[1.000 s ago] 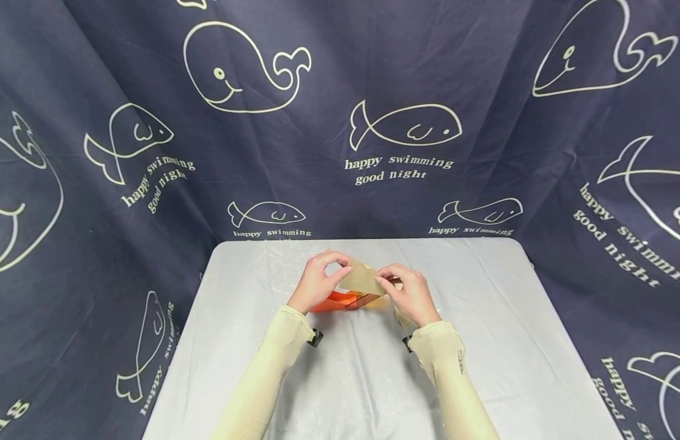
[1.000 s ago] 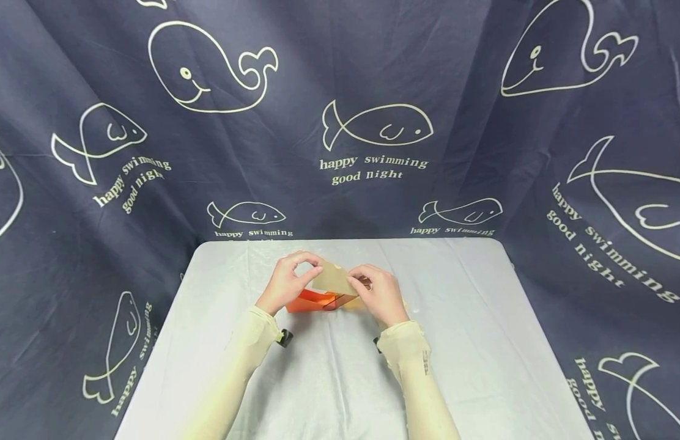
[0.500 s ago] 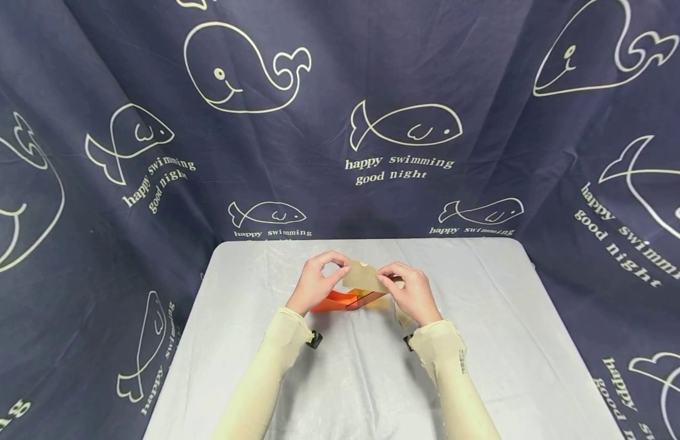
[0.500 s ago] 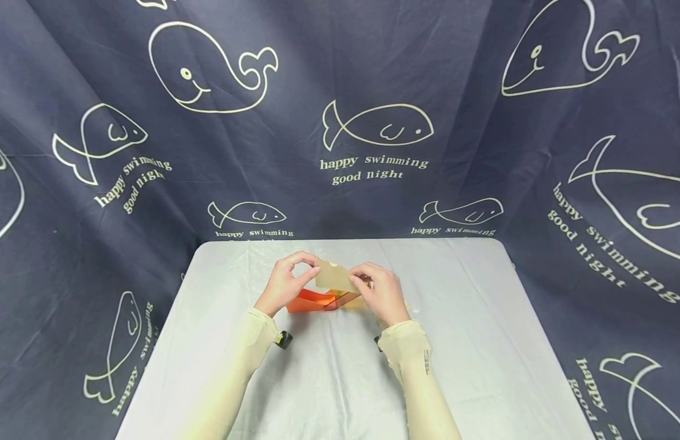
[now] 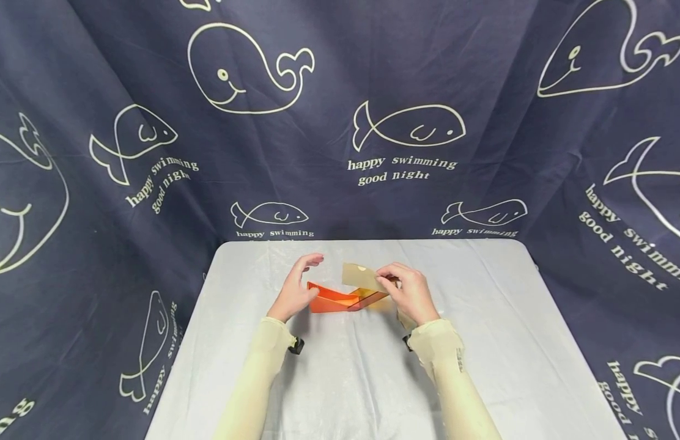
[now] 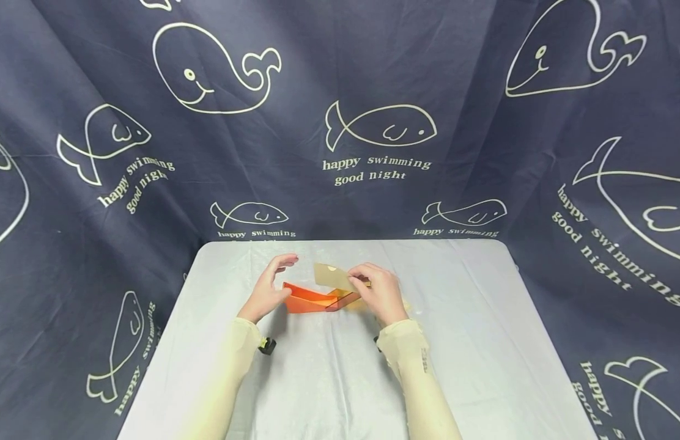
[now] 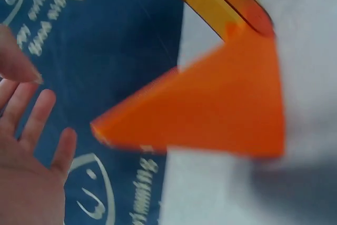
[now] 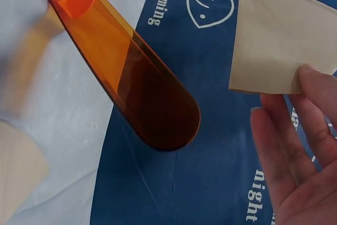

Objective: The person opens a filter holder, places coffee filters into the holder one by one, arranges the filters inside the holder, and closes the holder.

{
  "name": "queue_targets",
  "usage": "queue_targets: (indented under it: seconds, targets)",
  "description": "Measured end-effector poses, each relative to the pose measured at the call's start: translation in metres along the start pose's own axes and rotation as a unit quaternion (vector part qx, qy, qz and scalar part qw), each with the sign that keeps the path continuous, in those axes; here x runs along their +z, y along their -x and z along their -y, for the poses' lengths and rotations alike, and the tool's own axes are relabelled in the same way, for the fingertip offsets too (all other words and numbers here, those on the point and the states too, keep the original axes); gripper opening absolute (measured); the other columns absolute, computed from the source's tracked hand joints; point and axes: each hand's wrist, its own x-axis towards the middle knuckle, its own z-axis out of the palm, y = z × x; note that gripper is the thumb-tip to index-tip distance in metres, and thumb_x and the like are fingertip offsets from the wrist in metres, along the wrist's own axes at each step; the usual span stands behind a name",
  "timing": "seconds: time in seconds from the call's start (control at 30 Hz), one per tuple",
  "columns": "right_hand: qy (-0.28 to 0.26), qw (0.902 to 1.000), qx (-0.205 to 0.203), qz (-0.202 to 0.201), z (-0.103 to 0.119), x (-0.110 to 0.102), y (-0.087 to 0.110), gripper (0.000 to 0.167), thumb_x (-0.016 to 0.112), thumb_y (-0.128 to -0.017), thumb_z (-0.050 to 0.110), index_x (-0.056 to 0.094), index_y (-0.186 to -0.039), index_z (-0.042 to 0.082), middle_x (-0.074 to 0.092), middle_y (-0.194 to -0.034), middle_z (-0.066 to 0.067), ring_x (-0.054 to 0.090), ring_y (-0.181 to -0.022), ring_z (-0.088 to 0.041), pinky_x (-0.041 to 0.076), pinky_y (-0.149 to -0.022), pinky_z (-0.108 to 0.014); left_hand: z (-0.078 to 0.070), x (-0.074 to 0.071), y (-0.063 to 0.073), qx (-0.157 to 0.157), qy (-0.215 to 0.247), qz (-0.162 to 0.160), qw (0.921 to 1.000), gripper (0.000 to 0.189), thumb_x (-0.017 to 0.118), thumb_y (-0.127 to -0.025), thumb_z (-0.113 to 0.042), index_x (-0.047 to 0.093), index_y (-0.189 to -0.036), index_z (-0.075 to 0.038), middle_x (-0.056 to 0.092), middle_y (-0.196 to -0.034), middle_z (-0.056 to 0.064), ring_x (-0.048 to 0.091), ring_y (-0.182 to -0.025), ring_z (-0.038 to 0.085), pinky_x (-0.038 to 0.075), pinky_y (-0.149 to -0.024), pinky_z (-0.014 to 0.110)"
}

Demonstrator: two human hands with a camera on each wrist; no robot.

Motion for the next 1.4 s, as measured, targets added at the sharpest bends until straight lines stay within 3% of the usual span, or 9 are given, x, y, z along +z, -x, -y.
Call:
queue_targets:
  seconds: [0.17, 0.33, 0.5, 0.7, 0.9, 1.07, 1.27, 1.4]
  targets:
    - [0.002, 0.9999, -0.013, -0.001, 0.003, 0.007, -0.005, 0.009, 0.082, -0.087, 0.010, 0.079, -0.095, 0.015, 0.078, -0.092, 0.003, 0.073, -0.081, -0.013, 0.059, -0.075, -0.032, 0.022, -0.006, 0.014, -0.041, 0.001, 0.024, 0.9989, 0.097, 0.060, -0.065, 0.022, 0.042, -0.154, -0.013, 0.053, -0.148, 0.011, 0.049, -0.137, 0.032, 0.034, -0.118, 0.059]
    - [0.004, 0.9996, -0.027, 0.007, 0.005, 0.016, -0.010, 0.010, 0.083, -0.087, 0.010, 0.080, -0.095, 0.016, 0.079, -0.093, 0.003, 0.075, -0.084, -0.015, 0.061, -0.078, -0.035, 0.038, 0.000, 0.021, -0.083, 0.005, 0.029, 0.9961, 0.100, 0.061, -0.067, 0.025, 0.035, -0.157, -0.010, 0.053, -0.148, 0.022, 0.051, -0.136, 0.038, 0.034, -0.119, 0.060]
    - [0.008, 0.9993, -0.026, 0.027, 0.008, 0.025, -0.014, 0.009, 0.082, -0.088, 0.012, 0.080, -0.096, 0.016, 0.079, -0.095, 0.002, 0.075, -0.087, -0.015, 0.060, -0.080, -0.037, 0.045, 0.010, 0.023, -0.135, 0.012, 0.031, 0.9902, 0.091, 0.060, -0.070, 0.025, 0.044, -0.153, -0.009, 0.061, -0.138, 0.017, 0.057, -0.128, 0.039, 0.040, -0.114, 0.059]
    - [0.014, 0.9986, -0.022, 0.046, 0.011, 0.033, -0.018, 0.007, 0.081, -0.090, 0.014, 0.080, -0.097, 0.015, 0.079, -0.097, 0.001, 0.075, -0.090, -0.017, 0.060, -0.082, -0.038, 0.049, 0.019, 0.023, -0.180, 0.034, 0.037, 0.9823, 0.074, 0.075, -0.072, 0.022, 0.060, -0.137, -0.011, 0.066, -0.130, 0.013, 0.063, -0.119, 0.033, 0.047, -0.109, 0.051]
    - [0.024, 0.9976, -0.025, 0.059, 0.015, 0.040, -0.018, 0.006, 0.080, -0.090, 0.014, 0.080, -0.095, 0.017, 0.079, -0.097, 0.003, 0.074, -0.090, -0.016, 0.059, -0.081, -0.038, 0.051, 0.024, 0.020, -0.219, -0.008, 0.021, 0.9755, 0.061, 0.062, -0.068, 0.025, 0.064, -0.120, -0.006, 0.071, -0.114, 0.012, 0.064, -0.099, 0.024, 0.051, -0.090, 0.035]
    - [0.024, 0.9973, -0.027, 0.064, 0.017, 0.045, -0.019, 0.007, 0.081, -0.088, 0.013, 0.080, -0.094, 0.017, 0.079, -0.096, 0.003, 0.074, -0.090, -0.017, 0.059, -0.082, -0.039, 0.051, 0.027, 0.020, -0.252, -0.029, 0.004, 0.9672, 0.050, 0.060, -0.064, 0.023, 0.066, -0.105, -0.005, 0.071, -0.098, 0.009, 0.061, -0.084, 0.021, 0.052, -0.074, 0.032]
    - [0.037, 0.9965, -0.018, 0.073, 0.016, 0.048, -0.018, 0.008, 0.083, -0.087, 0.013, 0.080, -0.091, 0.019, 0.078, -0.092, 0.004, 0.073, -0.086, -0.015, 0.058, -0.080, -0.039, 0.051, 0.038, 0.018, -0.248, -0.059, -0.044, 0.9660, 0.037, 0.050, -0.059, 0.020, 0.059, -0.085, -0.005, 0.059, -0.075, 0.004, 0.051, -0.068, 0.020, 0.044, -0.061, 0.030]
    - [0.045, 0.9960, -0.016, 0.075, 0.016, 0.051, -0.017, 0.009, 0.084, -0.085, 0.014, 0.080, -0.090, 0.021, 0.077, -0.089, 0.005, 0.072, -0.081, -0.015, 0.057, -0.077, -0.038, 0.054, 0.048, 0.017, -0.239, -0.087, -0.082, 0.9635, 0.033, 0.051, -0.061, 0.017, 0.061, -0.082, -0.006, 0.063, -0.075, 0.004, 0.051, -0.071, 0.018, 0.044, -0.066, 0.028]
